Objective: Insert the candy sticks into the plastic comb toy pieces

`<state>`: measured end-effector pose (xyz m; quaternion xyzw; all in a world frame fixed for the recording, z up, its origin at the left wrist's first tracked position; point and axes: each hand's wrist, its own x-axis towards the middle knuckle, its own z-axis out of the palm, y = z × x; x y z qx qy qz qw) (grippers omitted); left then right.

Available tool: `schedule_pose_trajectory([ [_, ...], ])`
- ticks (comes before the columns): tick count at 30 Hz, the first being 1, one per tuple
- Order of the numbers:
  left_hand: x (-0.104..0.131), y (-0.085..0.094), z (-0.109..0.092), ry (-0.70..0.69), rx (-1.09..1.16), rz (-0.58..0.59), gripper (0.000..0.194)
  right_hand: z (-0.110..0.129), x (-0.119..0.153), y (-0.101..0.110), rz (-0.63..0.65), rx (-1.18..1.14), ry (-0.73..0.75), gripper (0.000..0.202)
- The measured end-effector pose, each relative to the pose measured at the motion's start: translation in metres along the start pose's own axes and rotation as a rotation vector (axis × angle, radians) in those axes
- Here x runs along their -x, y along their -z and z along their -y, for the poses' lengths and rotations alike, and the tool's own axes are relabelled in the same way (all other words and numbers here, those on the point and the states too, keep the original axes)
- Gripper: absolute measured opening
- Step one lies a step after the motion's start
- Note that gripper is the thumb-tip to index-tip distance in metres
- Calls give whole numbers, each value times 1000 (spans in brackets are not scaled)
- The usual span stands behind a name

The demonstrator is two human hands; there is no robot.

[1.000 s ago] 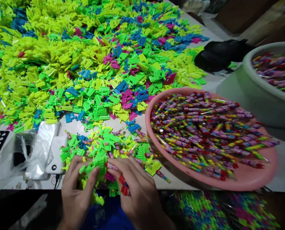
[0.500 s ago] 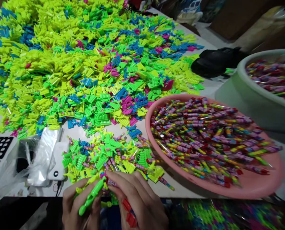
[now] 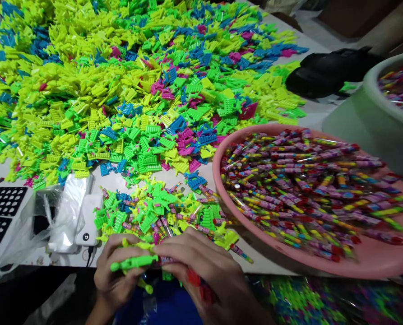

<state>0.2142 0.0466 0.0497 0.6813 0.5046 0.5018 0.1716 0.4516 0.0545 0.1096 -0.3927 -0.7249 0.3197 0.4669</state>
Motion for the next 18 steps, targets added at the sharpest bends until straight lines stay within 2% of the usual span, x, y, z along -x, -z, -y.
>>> schedule_pose_trajectory([
  [2,-9,-4,-9,84,122,60,28,-3,-5,-1,-39,-4,-54,25],
  [4,-14,-7,-17,302,216,85,27,-8,-7,-4,-86,-32,-93,20],
  [7,-15,-9,-24,668,214,9,40,-18,-7,-10,-106,-75,-138,12],
  [10,-13,-11,-28,892,201,-69,53,-25,-5,-16,-114,-73,-117,10],
  [14,-14,-17,-37,966,237,-126,56,-28,-2,-23,-132,62,16,14],
  [18,-20,-23,-45,997,239,-155,59,-24,1,-21,-100,351,114,21],
])
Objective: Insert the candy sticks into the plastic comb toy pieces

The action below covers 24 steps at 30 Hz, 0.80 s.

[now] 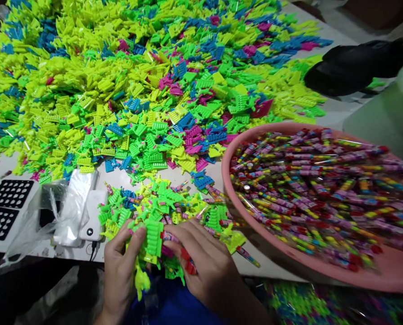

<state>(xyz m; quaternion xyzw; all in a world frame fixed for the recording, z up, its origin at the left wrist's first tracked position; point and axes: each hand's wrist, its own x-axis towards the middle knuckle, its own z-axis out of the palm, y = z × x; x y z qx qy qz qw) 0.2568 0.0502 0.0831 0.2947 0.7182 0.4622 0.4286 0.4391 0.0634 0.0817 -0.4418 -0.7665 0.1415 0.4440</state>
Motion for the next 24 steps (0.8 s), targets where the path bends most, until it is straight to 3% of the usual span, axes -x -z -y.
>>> schedule_pose_trajectory([
  [4,-2,-6,-6,55,31,22,62,-1,-2,9,95,282,112,34],
  [9,-1,-11,-10,56,14,43,59,-12,-4,6,89,320,148,47],
  [18,4,-20,3,74,49,132,63,-19,8,-7,1,350,103,36],
  [24,0,-13,-4,24,-31,127,52,-18,25,0,133,410,124,36],
])
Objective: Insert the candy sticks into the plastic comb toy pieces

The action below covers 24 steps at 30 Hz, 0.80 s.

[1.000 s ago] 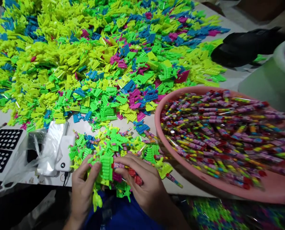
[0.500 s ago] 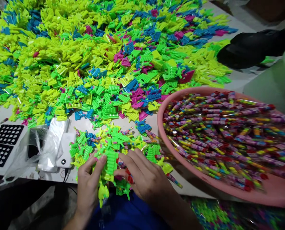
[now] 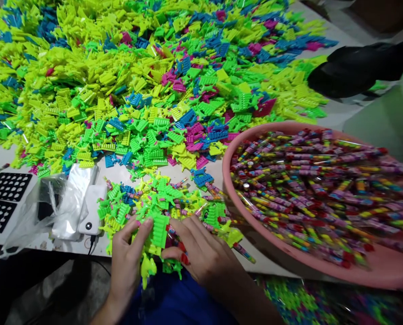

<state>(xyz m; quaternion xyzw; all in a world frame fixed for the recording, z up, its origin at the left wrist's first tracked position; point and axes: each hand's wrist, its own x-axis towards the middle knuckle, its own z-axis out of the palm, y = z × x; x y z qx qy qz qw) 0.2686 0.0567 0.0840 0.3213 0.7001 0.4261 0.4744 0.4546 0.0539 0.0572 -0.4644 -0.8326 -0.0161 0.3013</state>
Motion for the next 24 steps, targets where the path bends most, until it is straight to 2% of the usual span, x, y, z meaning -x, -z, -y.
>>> schedule_pose_trajectory([
  [9,4,-1,-9,1,10,28,61,-2,-3,1,33,-52,24,33],
  [14,-2,6,-10,-31,-121,67,53,-15,-3,3,85,-191,56,35],
  [16,-6,9,-7,-25,-161,70,50,-21,-8,4,90,-337,2,34],
  [19,-8,15,-3,-51,-148,55,48,-27,-14,4,20,-476,-196,31],
  [21,-6,18,-3,-57,-68,24,50,-31,-15,2,-28,-477,-319,27],
  [24,0,20,-6,-74,63,-67,51,-36,-8,5,-33,-419,-356,26],
])
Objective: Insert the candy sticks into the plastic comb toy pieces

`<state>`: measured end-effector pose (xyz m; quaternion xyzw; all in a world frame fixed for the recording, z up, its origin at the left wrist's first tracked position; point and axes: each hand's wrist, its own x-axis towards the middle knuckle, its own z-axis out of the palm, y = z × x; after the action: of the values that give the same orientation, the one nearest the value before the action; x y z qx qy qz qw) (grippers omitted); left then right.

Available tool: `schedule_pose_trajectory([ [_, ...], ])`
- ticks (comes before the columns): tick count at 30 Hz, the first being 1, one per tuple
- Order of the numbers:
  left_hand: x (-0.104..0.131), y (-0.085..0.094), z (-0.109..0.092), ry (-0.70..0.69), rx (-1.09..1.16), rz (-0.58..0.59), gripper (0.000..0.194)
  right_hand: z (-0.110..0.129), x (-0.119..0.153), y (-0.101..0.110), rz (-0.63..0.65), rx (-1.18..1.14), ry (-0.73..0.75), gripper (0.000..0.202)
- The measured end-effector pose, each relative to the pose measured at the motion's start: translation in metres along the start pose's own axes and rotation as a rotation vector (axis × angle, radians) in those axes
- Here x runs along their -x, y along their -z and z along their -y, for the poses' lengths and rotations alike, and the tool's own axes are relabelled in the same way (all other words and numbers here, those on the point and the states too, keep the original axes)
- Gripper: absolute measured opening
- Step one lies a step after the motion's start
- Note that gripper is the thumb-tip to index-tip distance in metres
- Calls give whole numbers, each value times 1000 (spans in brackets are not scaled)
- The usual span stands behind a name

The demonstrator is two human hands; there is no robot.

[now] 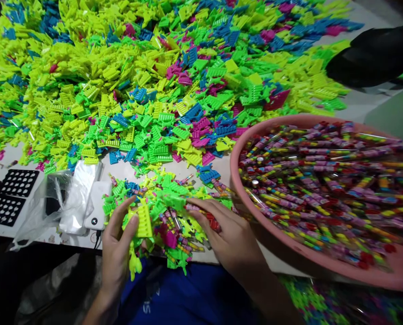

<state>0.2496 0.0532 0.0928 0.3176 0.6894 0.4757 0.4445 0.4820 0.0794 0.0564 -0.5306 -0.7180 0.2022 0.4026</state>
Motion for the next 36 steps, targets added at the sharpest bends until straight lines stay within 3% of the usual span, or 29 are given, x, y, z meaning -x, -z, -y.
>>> schedule_pose_trajectory([
  [2,3,1,-2,-56,36,-48,53,0,5,8,-103,89,-24,25],
  [5,6,3,-2,-152,23,-44,50,9,10,21,-313,168,-187,22],
  [7,7,4,-1,-199,-15,-6,48,22,10,25,-213,81,-258,24],
  [10,10,2,-2,-242,-75,37,48,42,7,24,192,-103,-254,36],
  [12,13,0,-4,-263,-97,48,51,50,5,22,318,-183,-228,44],
  [20,17,0,-17,-197,-80,143,53,57,2,24,367,-421,-262,19],
  [26,19,5,-20,-214,-63,199,50,61,-2,19,289,-536,-162,36],
  [30,18,7,-23,-246,-53,201,42,55,4,12,252,-653,-251,31],
  [36,15,1,-29,-168,-18,277,42,47,9,0,246,-866,-281,41],
])
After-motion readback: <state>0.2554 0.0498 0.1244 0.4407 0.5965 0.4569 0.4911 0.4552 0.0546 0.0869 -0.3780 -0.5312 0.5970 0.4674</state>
